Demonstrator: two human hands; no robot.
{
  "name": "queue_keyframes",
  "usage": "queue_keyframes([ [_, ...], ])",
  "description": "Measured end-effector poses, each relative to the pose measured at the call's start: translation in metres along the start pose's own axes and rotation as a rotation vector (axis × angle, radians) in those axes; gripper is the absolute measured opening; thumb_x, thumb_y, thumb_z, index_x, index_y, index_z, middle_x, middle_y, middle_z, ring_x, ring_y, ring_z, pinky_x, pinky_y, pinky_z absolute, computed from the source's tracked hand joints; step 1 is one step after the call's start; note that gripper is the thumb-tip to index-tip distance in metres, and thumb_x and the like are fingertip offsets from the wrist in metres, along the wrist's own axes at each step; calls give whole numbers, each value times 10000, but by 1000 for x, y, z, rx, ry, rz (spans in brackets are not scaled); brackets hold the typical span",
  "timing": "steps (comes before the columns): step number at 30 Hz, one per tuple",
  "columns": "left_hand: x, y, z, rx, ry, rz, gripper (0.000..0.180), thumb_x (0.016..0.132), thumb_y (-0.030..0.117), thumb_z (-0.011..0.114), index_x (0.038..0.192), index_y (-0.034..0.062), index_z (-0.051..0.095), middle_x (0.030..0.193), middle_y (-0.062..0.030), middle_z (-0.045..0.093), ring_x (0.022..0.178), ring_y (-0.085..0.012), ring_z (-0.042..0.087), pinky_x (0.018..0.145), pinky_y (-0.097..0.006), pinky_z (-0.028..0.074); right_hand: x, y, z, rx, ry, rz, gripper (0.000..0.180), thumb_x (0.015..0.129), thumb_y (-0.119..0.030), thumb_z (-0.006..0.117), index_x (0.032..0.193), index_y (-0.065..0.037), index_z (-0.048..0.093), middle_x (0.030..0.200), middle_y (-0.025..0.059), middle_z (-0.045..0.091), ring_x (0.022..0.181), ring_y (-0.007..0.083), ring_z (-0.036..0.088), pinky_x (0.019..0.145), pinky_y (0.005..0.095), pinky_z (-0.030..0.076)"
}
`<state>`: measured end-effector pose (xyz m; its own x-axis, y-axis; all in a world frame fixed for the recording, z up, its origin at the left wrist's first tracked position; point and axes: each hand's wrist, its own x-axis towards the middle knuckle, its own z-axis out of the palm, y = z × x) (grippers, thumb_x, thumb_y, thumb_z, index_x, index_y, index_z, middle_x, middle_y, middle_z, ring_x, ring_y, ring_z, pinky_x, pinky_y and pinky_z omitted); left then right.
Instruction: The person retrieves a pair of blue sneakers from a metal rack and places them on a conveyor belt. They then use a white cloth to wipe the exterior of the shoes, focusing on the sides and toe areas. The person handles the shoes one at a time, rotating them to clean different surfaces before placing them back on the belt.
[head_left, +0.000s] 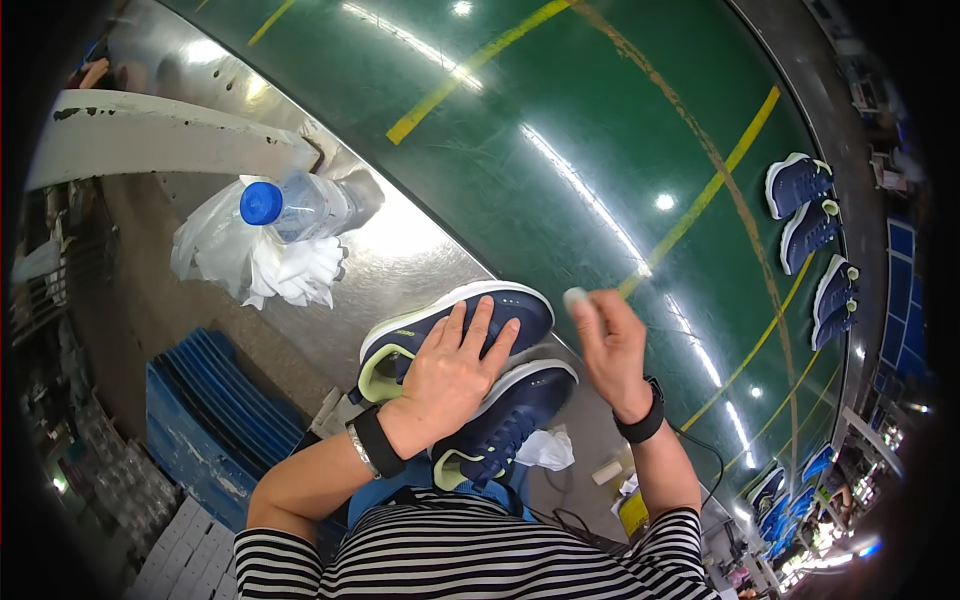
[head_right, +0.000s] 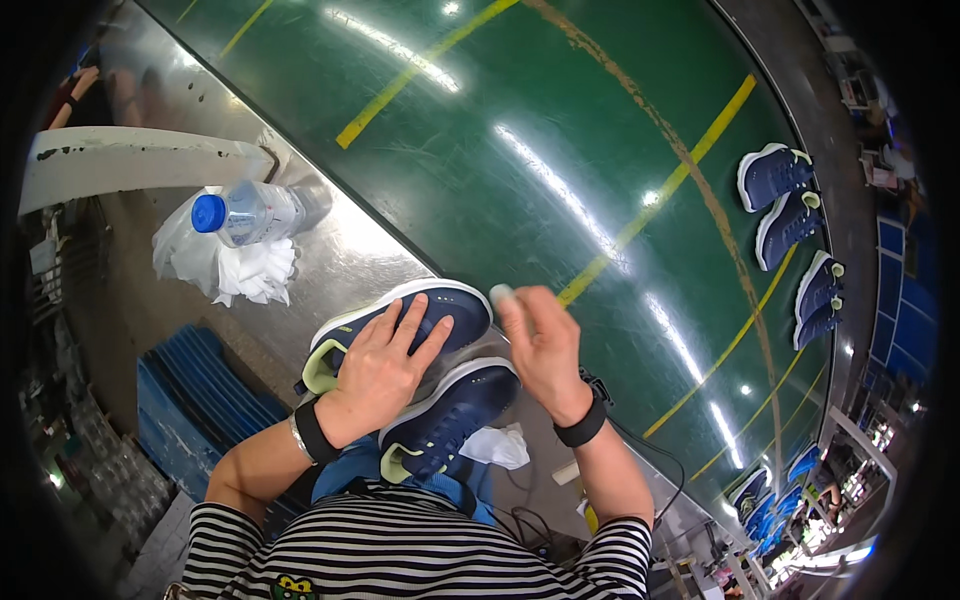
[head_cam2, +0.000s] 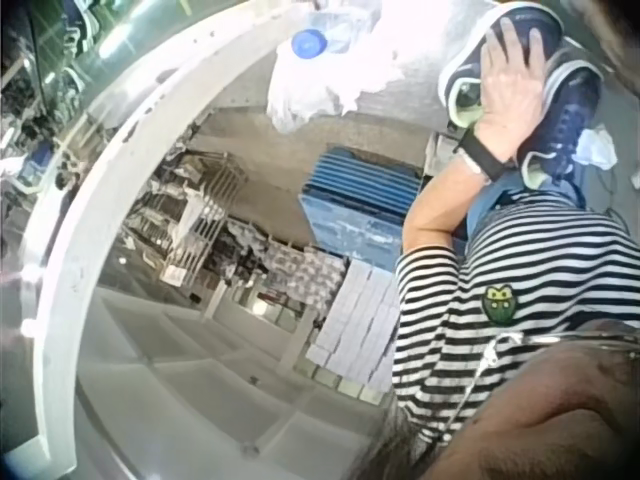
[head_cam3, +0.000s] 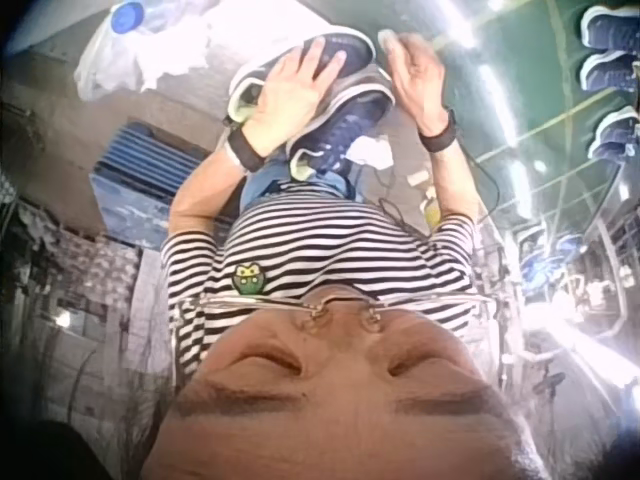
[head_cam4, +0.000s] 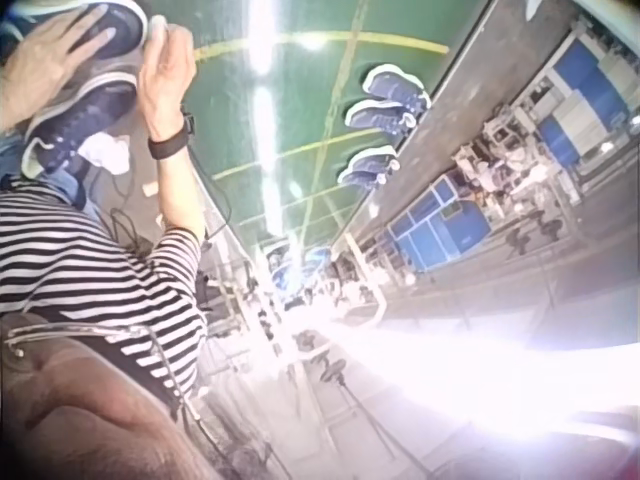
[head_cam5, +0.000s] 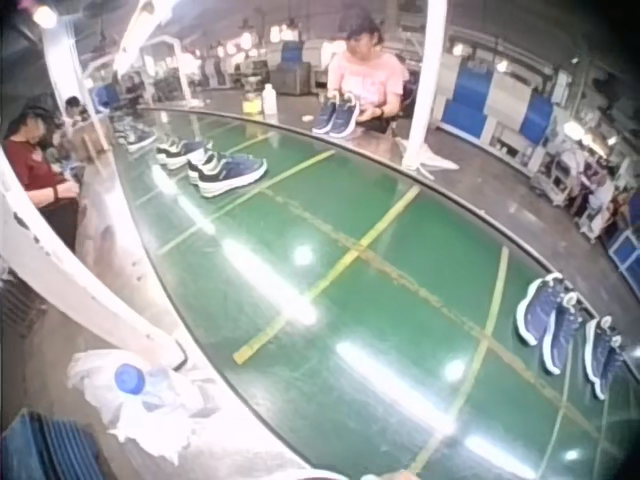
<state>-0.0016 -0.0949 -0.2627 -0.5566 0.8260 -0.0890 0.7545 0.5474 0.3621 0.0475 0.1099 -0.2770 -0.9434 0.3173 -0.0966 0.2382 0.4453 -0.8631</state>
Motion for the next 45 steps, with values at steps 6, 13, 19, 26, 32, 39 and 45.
queue_keyframes([
  [6, 4, -1, 1, 12, 10, 24, 535, 766, 93, 594, 1300, 84, 576, 1278, -278, 541, 1045, -449, 598, 896, -453, 505, -15, 11, 23, -212, -133, -110, 156, 853, -105, 652, 771, -36, 539, 710, 121, 544, 633, 317, 598, 546, 395, 467],
  [13, 2, -2, 3, 5, 16, 8, 511, 777, 102, 586, 1288, 82, 585, 1278, -274, 545, 1056, -448, 598, 901, -451, 505, -9, 9, 22, -323, -185, -249, 154, 826, -90, 659, 776, -61, 517, 707, 109, 514, 624, 297, 592, 532, 395, 458],
  [19, 5, -3, 2, 6, -6, 11, 510, 780, 111, 581, 1289, 74, 581, 1281, -266, 548, 1064, -444, 596, 914, -449, 497, 9, 14, 36, -236, -141, -249, 166, 851, -102, 650, 765, -48, 518, 699, 119, 526, 620, 299, 586, 537, 390, 453],
  [26, 2, -1, 4, 33, -14, -24, 561, 764, 92, 615, 1321, 82, 551, 1303, -270, 524, 1085, -441, 582, 912, -455, 492, -23, 16, 2, 175, 78, 361, 169, 925, -138, 614, 828, -2, 582, 626, 30, 508, 630, 72, 464, 557, 276, 413],
  [32, 4, 1, 5, 21, -25, -43, 526, 813, 110, 612, 1334, 89, 538, 1311, -275, 513, 1103, -445, 566, 915, -458, 481, -34, 15, 29, 45, -3, 146, 191, 908, -129, 617, 788, -6, 534, 670, 154, 530, 578, 286, 530, 557, 369, 429],
  [39, 1, 4, 10, 46, -6, -93, 556, 804, 114, 626, 1350, 93, 522, 1306, -281, 515, 1086, -448, 574, 900, -462, 489, -28, 9, 48, -38, 59, 103, 208, 894, -119, 614, 751, -10, 510, 681, 175, 544, 614, 379, 555, 550, 428, 427],
  [45, 2, 9, 11, 44, -4, -134, 551, 803, 116, 627, 1345, 93, 528, 1301, -287, 518, 1077, -454, 577, 899, -460, 489, -15, 7, 48, -139, 118, 60, 232, 888, -132, 619, 722, -20, 502, 671, 172, 540, 607, 382, 559, 531, 440, 417],
])
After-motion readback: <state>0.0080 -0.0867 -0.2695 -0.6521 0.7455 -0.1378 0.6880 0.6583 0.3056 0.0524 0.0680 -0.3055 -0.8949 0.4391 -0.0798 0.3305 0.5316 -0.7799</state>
